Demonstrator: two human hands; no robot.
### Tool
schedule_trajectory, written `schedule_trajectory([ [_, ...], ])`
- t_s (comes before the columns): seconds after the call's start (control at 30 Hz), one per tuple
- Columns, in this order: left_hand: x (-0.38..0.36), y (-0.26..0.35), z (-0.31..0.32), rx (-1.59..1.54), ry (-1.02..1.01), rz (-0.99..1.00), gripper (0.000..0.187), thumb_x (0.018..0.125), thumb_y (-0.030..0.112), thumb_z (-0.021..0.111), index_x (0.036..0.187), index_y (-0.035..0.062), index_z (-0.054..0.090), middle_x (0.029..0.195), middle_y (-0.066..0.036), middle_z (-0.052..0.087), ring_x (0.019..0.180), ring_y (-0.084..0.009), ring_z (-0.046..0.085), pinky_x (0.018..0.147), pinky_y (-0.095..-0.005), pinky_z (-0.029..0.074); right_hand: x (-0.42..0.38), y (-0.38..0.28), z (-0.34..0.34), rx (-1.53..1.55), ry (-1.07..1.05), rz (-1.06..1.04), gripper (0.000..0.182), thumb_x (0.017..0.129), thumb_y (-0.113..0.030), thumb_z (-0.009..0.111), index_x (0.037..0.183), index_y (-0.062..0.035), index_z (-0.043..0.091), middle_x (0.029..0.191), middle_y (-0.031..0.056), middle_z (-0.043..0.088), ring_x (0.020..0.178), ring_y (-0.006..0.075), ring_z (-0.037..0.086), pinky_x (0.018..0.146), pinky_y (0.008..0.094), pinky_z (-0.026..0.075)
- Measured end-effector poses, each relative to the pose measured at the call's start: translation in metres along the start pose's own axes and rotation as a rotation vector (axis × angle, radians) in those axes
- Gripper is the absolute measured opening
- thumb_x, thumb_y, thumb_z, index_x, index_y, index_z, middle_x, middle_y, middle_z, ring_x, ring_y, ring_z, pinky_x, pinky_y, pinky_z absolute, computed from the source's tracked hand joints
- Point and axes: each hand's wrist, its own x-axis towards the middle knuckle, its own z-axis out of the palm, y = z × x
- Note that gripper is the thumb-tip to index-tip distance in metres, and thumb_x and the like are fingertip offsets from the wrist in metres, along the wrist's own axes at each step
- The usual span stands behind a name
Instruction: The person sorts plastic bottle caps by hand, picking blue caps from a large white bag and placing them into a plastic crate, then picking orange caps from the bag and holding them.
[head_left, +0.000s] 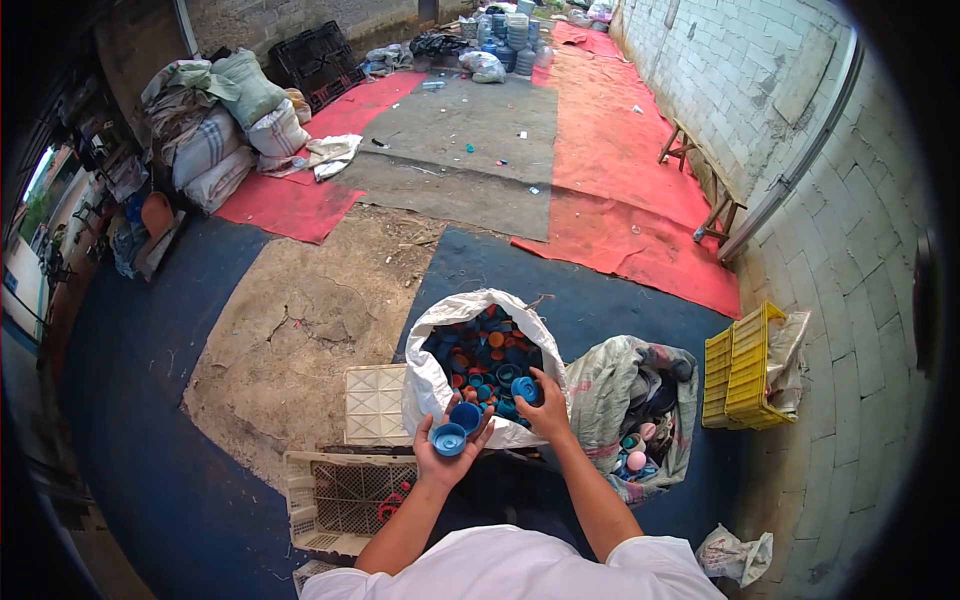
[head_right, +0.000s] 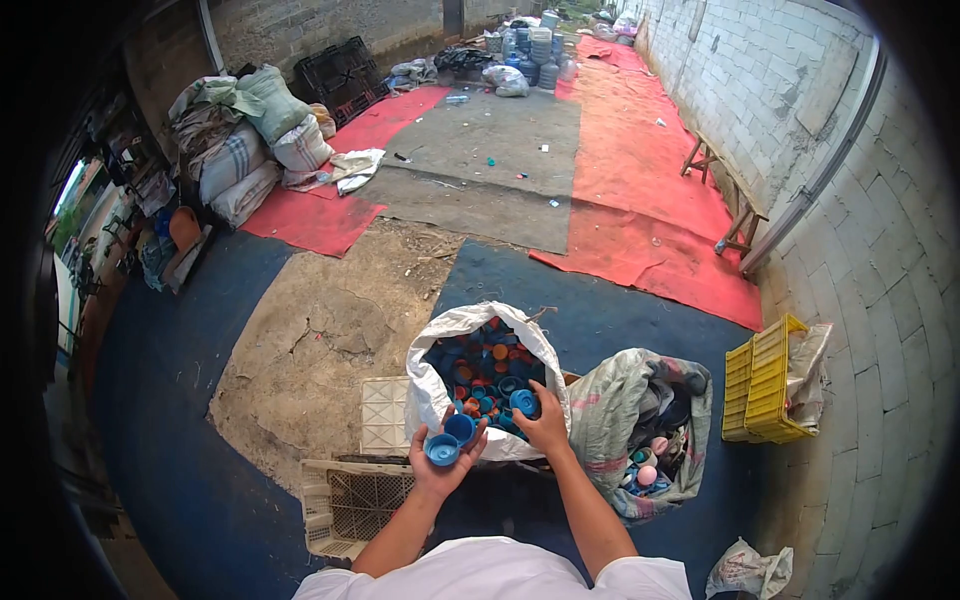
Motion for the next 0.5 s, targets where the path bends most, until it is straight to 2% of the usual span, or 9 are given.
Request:
schedule_trajectory([
  [0.03,0.002,0.000,0.003,0.010,-0.012,0.012,0.060,0.094,0.043,0.054,0.145,0.0101,0.052,0.151,-0.018,0.049,0.145,-0.0472,0.038,0.119,-0.0593,0.033,0.001,-0.002,-0.002,-0.016,0.004,-0.026,0.062,0.073,-0.027,0.083,0.129,-0.0059,0.064,0.113,0.0186,0.066,0.103,0.0341,0.067,0.090,0.0425,0.054],
  [0.13,0.007,0.001,0.010,-0.007,-0.067,0.027,0.060,0.095,0.041,0.054,0.145,0.0081,0.051,0.151,-0.017,0.049,0.145,-0.0487,0.037,0.121,-0.0576,0.033,0.006,-0.009,-0.006,-0.038,0.010,-0.016,0.057,0.075,-0.026,0.083,0.126,-0.0052,0.066,0.112,0.0173,0.065,0.100,0.0317,0.068,0.087,0.0409,0.055],
  [0.23,0.015,0.001,0.017,0.002,-0.116,0.049,0.066,0.094,0.042,0.056,0.150,0.0090,0.047,0.155,-0.016,0.046,0.146,-0.0491,0.034,0.122,-0.0569,0.031,0.011,-0.046,-0.016,0.080,0.040,0.004,0.053,0.078,-0.025,0.084,0.125,-0.0076,0.067,0.112,0.0139,0.065,0.096,0.0256,0.067,0.083,0.0360,0.055],
  [0.27,0.017,0.001,0.021,-0.016,-0.105,0.050,0.067,0.094,0.043,0.056,0.151,0.0092,0.046,0.155,-0.016,0.045,0.147,-0.0488,0.034,0.122,-0.0572,0.031,0.013,-0.077,-0.027,0.076,-0.003,-0.014,0.058,0.079,-0.025,0.085,0.131,-0.0082,0.064,0.115,0.0134,0.066,0.095,0.0250,0.067,0.083,0.0348,0.055],
  [0.33,0.026,0.003,0.018,-0.009,-0.140,0.040,0.069,0.094,0.044,0.056,0.153,0.0105,0.043,0.159,-0.013,0.042,0.147,-0.0470,0.033,0.125,-0.0584,0.024,0.014,-0.099,-0.027,0.109,-0.062,-0.040,0.065,0.079,-0.025,0.085,0.136,-0.0061,0.059,0.117,0.0130,0.066,0.099,0.0255,0.066,0.087,0.0364,0.054],
  [0.4,0.032,0.004,0.015,-0.051,-0.144,0.031,0.070,0.094,0.045,0.056,0.154,0.0114,0.042,0.161,-0.013,0.040,0.148,-0.0460,0.033,0.126,-0.0590,0.019,0.013,-0.126,-0.029,0.078,-0.120,-0.177,0.069,0.079,-0.024,0.085,0.138,-0.0039,0.057,0.119,0.0134,0.065,0.104,0.0267,0.064,0.090,0.0383,0.053],
  [0.43,0.034,0.004,0.016,0.002,-0.201,0.008,0.072,0.093,0.046,0.057,0.154,0.0103,0.041,0.162,-0.012,0.039,0.151,-0.0391,0.031,0.127,-0.0585,0.012,0.011,-0.139,-0.028,0.069,-0.108,-0.193,0.067,0.078,-0.023,0.085,0.137,-0.0030,0.058,0.121,0.0137,0.065,0.106,0.0279,0.062,0.092,0.0392,0.052],
  [0.5,0.037,0.002,0.022,0.011,-0.192,0.014,0.073,0.094,0.047,0.055,0.155,0.0103,0.041,0.163,-0.011,0.037,0.151,-0.0373,0.031,0.126,-0.0600,0.012,0.004,-0.142,-0.019,0.082,0.001,-0.364,0.065,0.078,-0.022,0.085,0.135,-0.0043,0.059,0.125,0.0133,0.065,0.104,0.0295,0.062,0.092,0.0402,0.050],
])
